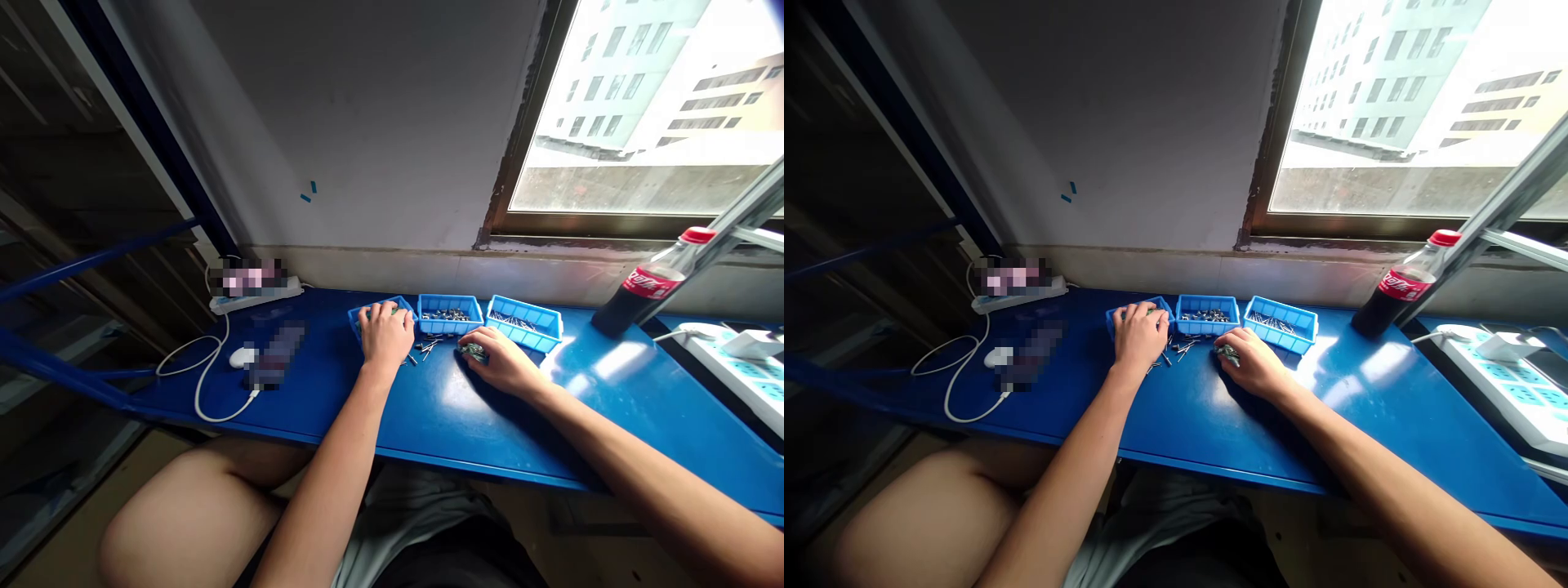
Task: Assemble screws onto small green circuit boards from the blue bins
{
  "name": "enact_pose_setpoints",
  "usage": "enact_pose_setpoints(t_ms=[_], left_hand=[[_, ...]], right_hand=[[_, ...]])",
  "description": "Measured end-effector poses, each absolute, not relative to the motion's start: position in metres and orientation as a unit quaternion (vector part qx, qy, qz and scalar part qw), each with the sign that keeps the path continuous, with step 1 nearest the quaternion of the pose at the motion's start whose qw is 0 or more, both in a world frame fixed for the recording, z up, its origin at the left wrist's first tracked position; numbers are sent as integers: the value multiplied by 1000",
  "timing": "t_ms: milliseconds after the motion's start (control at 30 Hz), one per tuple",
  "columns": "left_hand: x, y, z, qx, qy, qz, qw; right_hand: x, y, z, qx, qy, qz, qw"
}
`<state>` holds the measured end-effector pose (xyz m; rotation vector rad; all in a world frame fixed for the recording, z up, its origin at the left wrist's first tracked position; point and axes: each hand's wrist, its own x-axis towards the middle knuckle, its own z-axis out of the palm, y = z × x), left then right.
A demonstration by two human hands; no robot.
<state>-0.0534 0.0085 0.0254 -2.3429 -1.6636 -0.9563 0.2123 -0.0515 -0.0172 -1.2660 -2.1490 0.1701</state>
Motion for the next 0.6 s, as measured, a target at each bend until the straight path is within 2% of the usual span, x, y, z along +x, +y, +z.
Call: enact_pose_setpoints(t_ms=[167, 267, 333, 433, 600], left_hand=[[-53, 10, 23, -765, -526, -366, 70], [-47, 6, 24, -783, -447, -428, 56], [-38, 2, 24, -813, -374, -447, 5], [-21, -6, 18, -853, -281, -426, -109], [-6, -14, 10, -839, -285, -377, -269]], right_hand=[[212, -51, -19, -502, -800, 27, 328], [211, -53, -14, -506, -774, 7, 380], [209, -55, -8, -517, -741, 10, 429], [204, -59, -3, -509, -695, 85, 500], [197, -60, -4, -459, -636, 269, 559]])
